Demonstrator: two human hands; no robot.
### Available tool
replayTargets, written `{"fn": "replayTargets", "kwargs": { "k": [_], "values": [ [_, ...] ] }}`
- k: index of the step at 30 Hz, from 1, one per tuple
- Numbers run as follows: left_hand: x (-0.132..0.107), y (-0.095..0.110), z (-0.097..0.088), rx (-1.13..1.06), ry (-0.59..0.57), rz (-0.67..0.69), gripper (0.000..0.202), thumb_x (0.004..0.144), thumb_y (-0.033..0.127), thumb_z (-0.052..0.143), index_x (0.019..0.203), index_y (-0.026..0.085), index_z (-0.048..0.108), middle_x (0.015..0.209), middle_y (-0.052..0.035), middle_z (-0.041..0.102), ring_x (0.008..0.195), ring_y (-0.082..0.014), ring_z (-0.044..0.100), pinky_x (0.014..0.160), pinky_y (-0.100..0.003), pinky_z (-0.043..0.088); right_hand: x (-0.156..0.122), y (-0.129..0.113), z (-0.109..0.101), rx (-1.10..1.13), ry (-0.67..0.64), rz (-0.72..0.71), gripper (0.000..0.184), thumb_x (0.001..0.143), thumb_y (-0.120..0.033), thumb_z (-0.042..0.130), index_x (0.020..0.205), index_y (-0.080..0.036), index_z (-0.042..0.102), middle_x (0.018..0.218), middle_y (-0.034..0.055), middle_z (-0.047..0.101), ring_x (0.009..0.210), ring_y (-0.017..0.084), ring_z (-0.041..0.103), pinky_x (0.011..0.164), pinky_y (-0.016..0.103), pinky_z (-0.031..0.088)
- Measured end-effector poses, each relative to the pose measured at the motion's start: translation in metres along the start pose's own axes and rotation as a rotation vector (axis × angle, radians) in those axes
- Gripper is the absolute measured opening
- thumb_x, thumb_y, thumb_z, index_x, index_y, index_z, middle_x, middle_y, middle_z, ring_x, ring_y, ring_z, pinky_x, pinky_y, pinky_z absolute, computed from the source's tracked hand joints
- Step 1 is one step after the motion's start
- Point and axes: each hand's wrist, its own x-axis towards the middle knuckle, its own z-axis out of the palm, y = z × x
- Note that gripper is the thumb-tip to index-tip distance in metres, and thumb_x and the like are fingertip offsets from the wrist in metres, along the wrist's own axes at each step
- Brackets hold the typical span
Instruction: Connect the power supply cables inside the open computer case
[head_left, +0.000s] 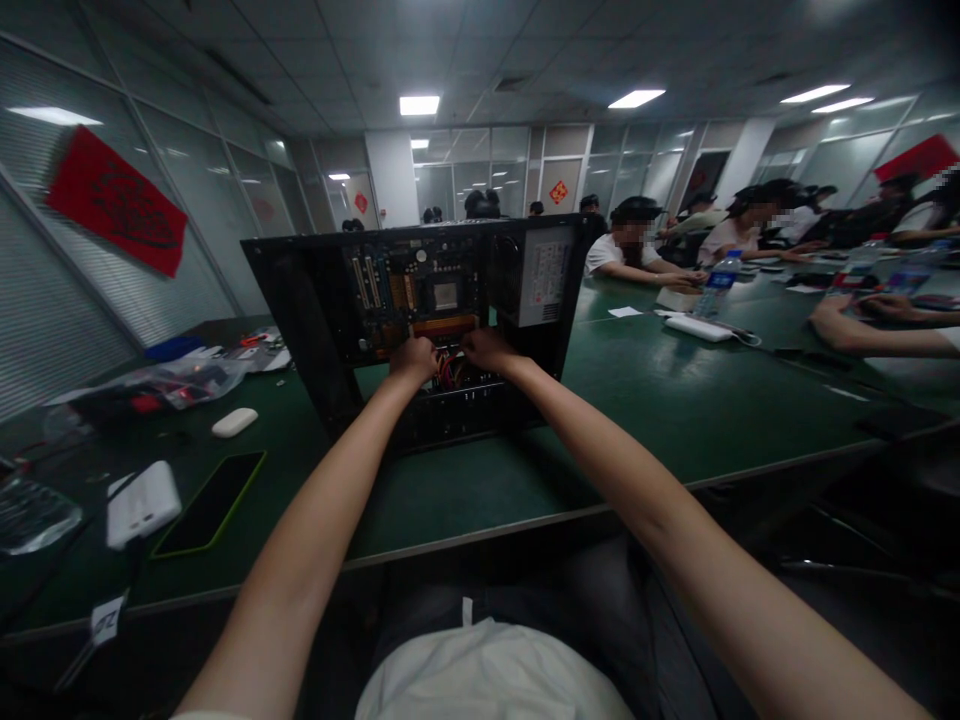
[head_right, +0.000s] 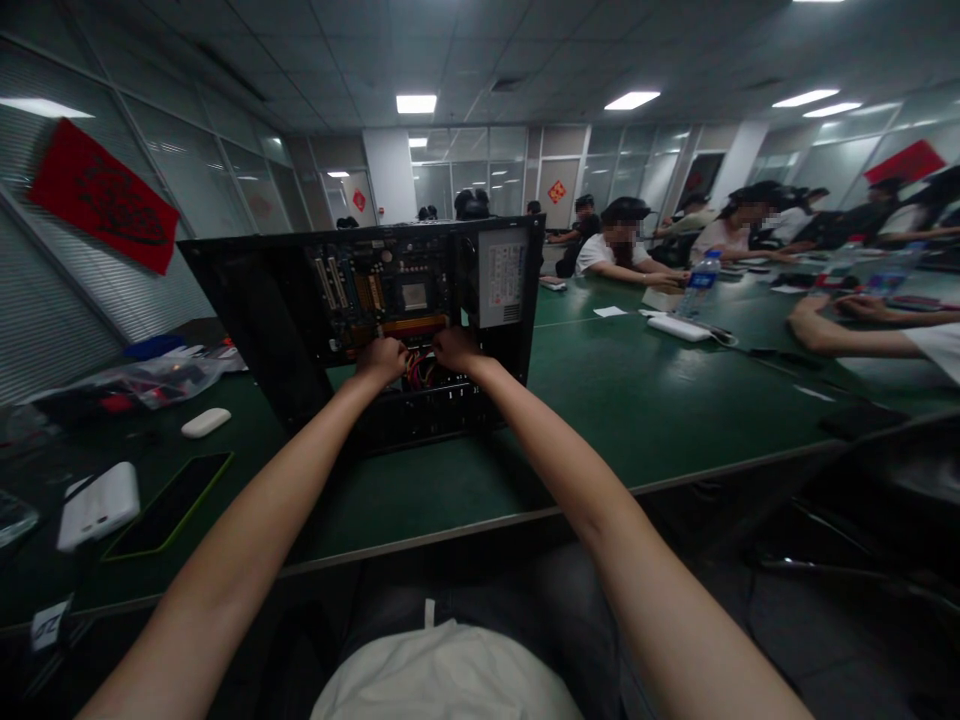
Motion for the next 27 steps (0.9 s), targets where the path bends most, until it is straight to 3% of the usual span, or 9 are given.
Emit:
{"fn": "replayTargets", "kwargs": {
  "k": [9, 21, 27],
  "values": [
    [-0.003, 0.0, -0.002, 0.013, 0.011, 0.046, 0.04, 0.1, 0.039, 0.044, 0.108, 0.018, 0.077, 0.11, -0.0158, 0.075, 0.105, -0.0267, 0.07, 0.085, -0.032, 0.053, 0.0, -0.001, 0.0, -0.012, 0.004, 0.0, 0.03, 0.096, -0.02, 0.052, 0.112, -0.016, 0.076, 0.114, 0.0106, 0.076, 0.106, 0.022, 0.068, 0.086, 0.024, 0.046],
    [-0.003, 0.008, -0.001, 0.07, 0.022, 0.019, 0.04, 0.1, 0.035, 0.045, 0.114, 0.013, 0.075, 0.113, -0.0214, 0.072, 0.106, -0.0326, 0.07, 0.088, -0.039, 0.055, 0.004, 0.001, 0.003, -0.018, 0.021, 0.038, 0.031, 0.095, -0.024, 0.052, 0.111, -0.015, 0.077, 0.111, 0.0127, 0.076, 0.104, 0.024, 0.069, 0.086, 0.027, 0.048],
    [0.0, 0.009, 0.003, 0.08, 0.035, 0.001, 0.039, 0.099, 0.037, 0.05, 0.116, 0.012, 0.075, 0.113, -0.0235, 0.072, 0.11, -0.0323, 0.069, 0.092, -0.037, 0.054, 0.008, 0.001, 0.006, -0.012, 0.028, 0.037, 0.03, 0.092, -0.019, 0.052, 0.109, -0.015, 0.077, 0.11, 0.0138, 0.076, 0.103, 0.025, 0.069, 0.084, 0.027, 0.048]
  ]
}}
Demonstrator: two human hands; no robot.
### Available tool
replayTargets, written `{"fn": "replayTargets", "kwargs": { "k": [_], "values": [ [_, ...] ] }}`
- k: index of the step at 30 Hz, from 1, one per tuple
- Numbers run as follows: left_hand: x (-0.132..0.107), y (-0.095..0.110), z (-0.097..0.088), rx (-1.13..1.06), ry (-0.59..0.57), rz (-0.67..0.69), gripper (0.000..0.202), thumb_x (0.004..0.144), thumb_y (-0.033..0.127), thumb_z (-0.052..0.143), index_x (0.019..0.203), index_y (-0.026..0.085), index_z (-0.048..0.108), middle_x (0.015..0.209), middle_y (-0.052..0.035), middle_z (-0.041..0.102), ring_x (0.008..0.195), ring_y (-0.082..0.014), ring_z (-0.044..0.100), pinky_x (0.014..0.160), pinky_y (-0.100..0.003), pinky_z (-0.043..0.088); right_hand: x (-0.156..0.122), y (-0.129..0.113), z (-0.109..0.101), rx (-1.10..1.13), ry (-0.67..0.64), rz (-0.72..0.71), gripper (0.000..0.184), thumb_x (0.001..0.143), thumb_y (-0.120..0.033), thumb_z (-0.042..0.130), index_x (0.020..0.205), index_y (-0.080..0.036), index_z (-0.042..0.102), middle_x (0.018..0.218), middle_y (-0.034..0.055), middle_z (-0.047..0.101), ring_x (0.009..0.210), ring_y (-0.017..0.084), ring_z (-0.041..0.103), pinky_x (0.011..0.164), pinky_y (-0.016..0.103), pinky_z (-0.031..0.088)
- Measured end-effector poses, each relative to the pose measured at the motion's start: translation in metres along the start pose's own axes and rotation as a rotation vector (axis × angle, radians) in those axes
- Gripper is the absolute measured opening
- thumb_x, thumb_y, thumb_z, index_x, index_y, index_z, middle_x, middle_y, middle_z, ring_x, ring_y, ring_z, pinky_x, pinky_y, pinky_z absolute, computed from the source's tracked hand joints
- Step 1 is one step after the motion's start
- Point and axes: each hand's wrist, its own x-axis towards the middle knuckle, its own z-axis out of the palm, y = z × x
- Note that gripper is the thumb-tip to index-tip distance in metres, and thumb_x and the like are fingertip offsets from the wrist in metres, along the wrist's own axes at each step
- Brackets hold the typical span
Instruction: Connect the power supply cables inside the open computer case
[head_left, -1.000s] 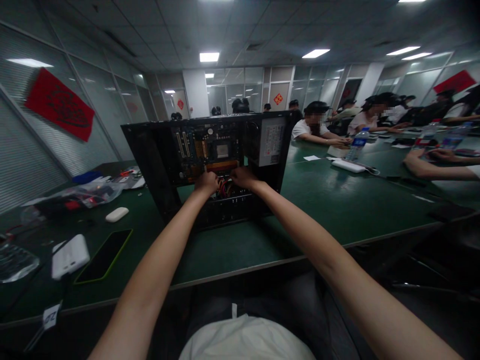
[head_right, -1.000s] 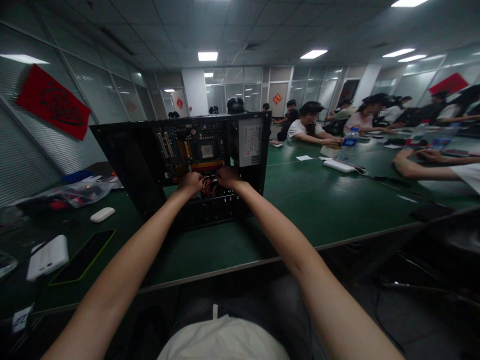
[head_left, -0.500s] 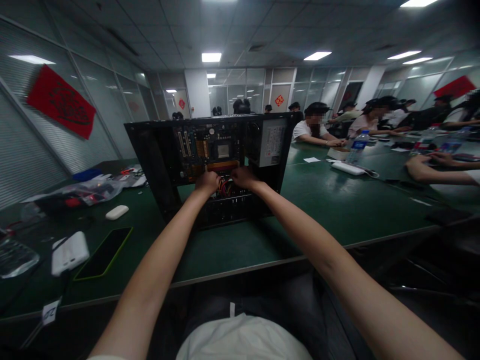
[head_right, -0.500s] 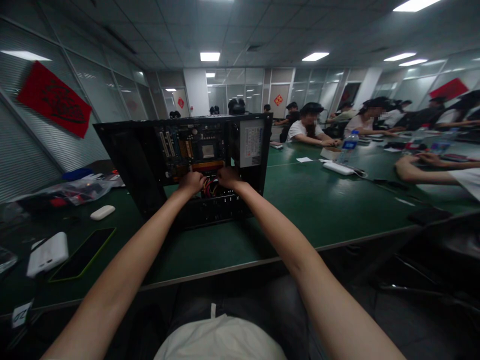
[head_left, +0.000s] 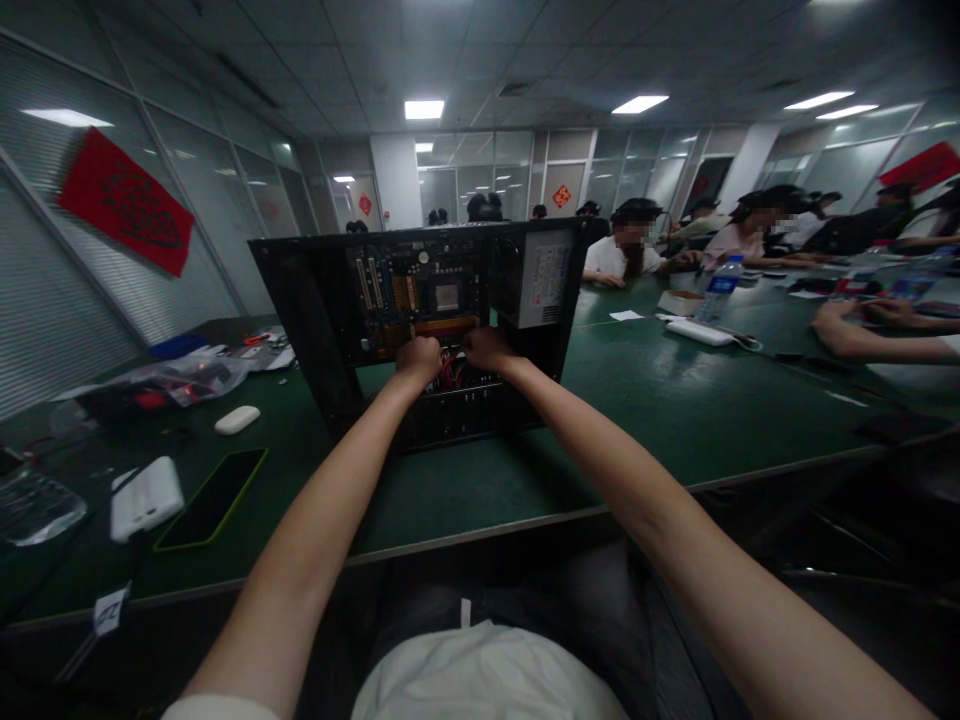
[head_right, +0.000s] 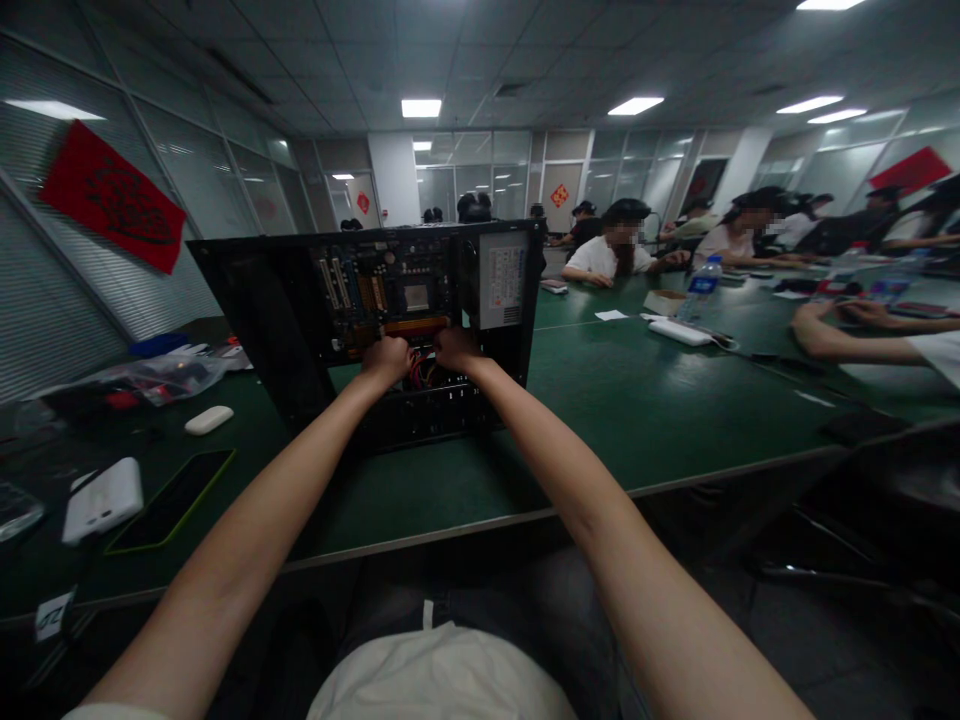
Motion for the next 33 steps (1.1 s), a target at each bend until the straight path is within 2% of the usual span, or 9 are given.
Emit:
{"fn": "replayTargets", "kwargs": {
  "k": [12, 18, 19, 22, 25, 26, 28, 31, 33],
  "values": [
    [-0.016, -0.007, -0.017, -0.047, 0.025, 0.047, 0.039, 0.1, 0.033, 0.043, 0.109, 0.014, 0.076, 0.11, -0.0206, 0.074, 0.104, -0.0319, 0.07, 0.086, -0.038, 0.053, -0.011, -0.006, -0.009, 0.016, 0.062, -0.091, 0.027, 0.096, -0.019, 0.051, 0.108, -0.014, 0.076, 0.11, 0.0142, 0.076, 0.102, 0.024, 0.07, 0.085, 0.027, 0.048],
    [-0.063, -0.029, -0.037, -0.099, 0.084, 0.166, 0.037, 0.104, 0.039, 0.04, 0.106, 0.021, 0.072, 0.111, -0.0088, 0.075, 0.105, -0.0232, 0.069, 0.085, -0.029, 0.05, -0.057, -0.004, -0.018, 0.051, 0.246, -0.295, 0.028, 0.101, -0.021, 0.045, 0.114, -0.016, 0.069, 0.108, 0.0108, 0.074, 0.099, 0.02, 0.068, 0.087, 0.028, 0.049],
    [-0.075, -0.035, -0.039, -0.099, 0.08, 0.183, 0.037, 0.104, 0.041, 0.041, 0.106, 0.022, 0.072, 0.111, -0.0076, 0.075, 0.103, -0.0232, 0.07, 0.082, -0.029, 0.05, -0.071, 0.002, -0.015, 0.057, 0.296, -0.349, 0.026, 0.1, -0.022, 0.046, 0.112, -0.017, 0.068, 0.107, 0.0109, 0.073, 0.1, 0.02, 0.066, 0.09, 0.031, 0.05],
    [-0.108, -0.057, -0.041, -0.059, -0.03, 0.224, 0.042, 0.1, 0.054, 0.044, 0.103, 0.022, 0.071, 0.107, -0.0085, 0.075, 0.096, -0.0251, 0.071, 0.075, -0.029, 0.05, -0.11, 0.03, -0.003, 0.092, 0.748, -0.577, 0.018, 0.095, -0.026, 0.055, 0.11, -0.023, 0.065, 0.101, 0.009, 0.068, 0.096, 0.022, 0.063, 0.09, 0.039, 0.052],
    [-0.126, -0.072, -0.041, 0.075, -0.151, 0.215, 0.043, 0.096, 0.057, 0.052, 0.111, 0.021, 0.069, 0.107, -0.011, 0.075, 0.097, -0.0294, 0.072, 0.075, -0.032, 0.051, -0.131, 0.062, 0.006, 0.257, 1.145, -0.265, 0.045, 0.087, -0.034, 0.067, 0.129, -0.025, 0.052, 0.12, 0.0122, 0.057, 0.115, 0.028, 0.057, 0.099, 0.048, 0.05],
    [-0.128, -0.074, -0.041, 0.102, -0.167, 0.202, 0.043, 0.095, 0.056, 0.054, 0.113, 0.02, 0.069, 0.108, -0.0114, 0.075, 0.098, -0.0303, 0.072, 0.076, -0.032, 0.051, -0.132, 0.071, 0.006, 0.362, 1.16, -0.129, 0.055, 0.086, -0.037, 0.067, 0.135, -0.024, 0.046, 0.129, 0.0143, 0.054, 0.121, 0.029, 0.054, 0.101, 0.05, 0.049],
    [-0.127, -0.073, -0.042, 0.108, -0.192, 0.168, 0.041, 0.095, 0.054, 0.056, 0.115, 0.021, 0.07, 0.109, -0.0111, 0.076, 0.1, -0.0301, 0.072, 0.077, -0.033, 0.051, -0.129, 0.084, 0.002, 0.582, 0.998, 0.06, 0.064, 0.087, -0.045, 0.065, 0.141, -0.021, 0.041, 0.138, 0.0168, 0.051, 0.123, 0.029, 0.055, 0.099, 0.049, 0.051],
    [-0.122, -0.066, -0.042, 0.087, -0.211, 0.13, 0.039, 0.093, 0.053, 0.057, 0.114, 0.023, 0.073, 0.108, -0.0095, 0.077, 0.101, -0.0298, 0.072, 0.077, -0.033, 0.052, -0.12, 0.09, -0.005, 0.703, 0.599, 0.06, 0.047, 0.087, -0.048, 0.061, 0.124, -0.019, 0.055, 0.122, 0.0136, 0.064, 0.109, 0.028, 0.063, 0.093, 0.044, 0.053],
    [-0.12, -0.063, -0.041, 0.095, -0.194, 0.123, 0.039, 0.093, 0.053, 0.056, 0.112, 0.024, 0.075, 0.104, -0.0089, 0.078, 0.098, -0.0311, 0.072, 0.076, -0.034, 0.052, -0.118, 0.088, -0.009, 0.655, 0.507, 0.028, 0.03, 0.088, -0.043, 0.057, 0.106, -0.019, 0.06, 0.104, 0.0106, 0.069, 0.096, 0.027, 0.065, 0.087, 0.041, 0.053]
  ]
}}
